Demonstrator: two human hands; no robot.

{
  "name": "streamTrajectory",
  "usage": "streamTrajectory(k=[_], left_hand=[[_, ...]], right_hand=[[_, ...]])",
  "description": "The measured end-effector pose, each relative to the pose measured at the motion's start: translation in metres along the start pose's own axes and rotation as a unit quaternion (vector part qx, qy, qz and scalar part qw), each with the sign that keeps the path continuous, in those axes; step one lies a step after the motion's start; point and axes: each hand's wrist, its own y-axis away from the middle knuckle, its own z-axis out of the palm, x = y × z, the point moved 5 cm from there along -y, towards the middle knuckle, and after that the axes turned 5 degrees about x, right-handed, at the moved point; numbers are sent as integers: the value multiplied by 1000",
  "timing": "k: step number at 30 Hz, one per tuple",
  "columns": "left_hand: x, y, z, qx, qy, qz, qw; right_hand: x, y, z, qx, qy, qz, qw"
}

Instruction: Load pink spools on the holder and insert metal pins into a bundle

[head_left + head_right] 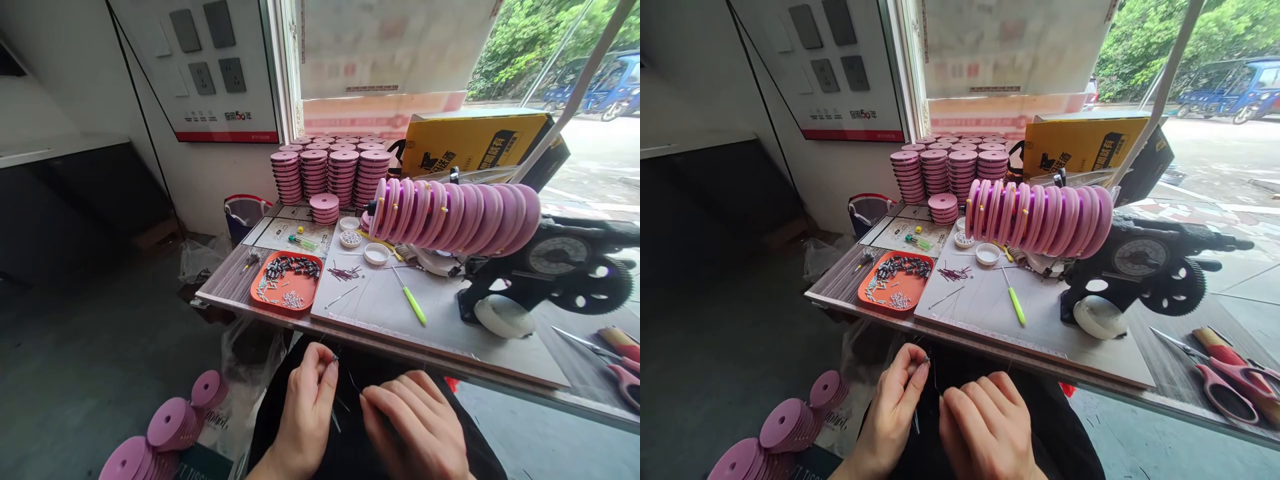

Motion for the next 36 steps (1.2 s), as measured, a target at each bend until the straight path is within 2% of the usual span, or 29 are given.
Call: streamTrajectory(k=[8, 20, 28, 32, 36], left_hand=[[-6, 0, 2, -17, 40, -16, 999], [9, 3, -1, -6, -35, 76, 996], [9, 5, 0, -9, -31, 71, 997], [12, 3, -2, 9, -14, 73, 997], [15, 1, -2, -11, 32, 81, 996]], right_hand=[[2, 2, 0, -11, 3, 3, 1000], [9, -1, 6, -29, 58, 41, 997], [11, 2, 9, -40, 67, 44, 996], [12, 3, 9, -41, 59, 49, 996], [10, 0, 9, -45, 55, 23, 997]])
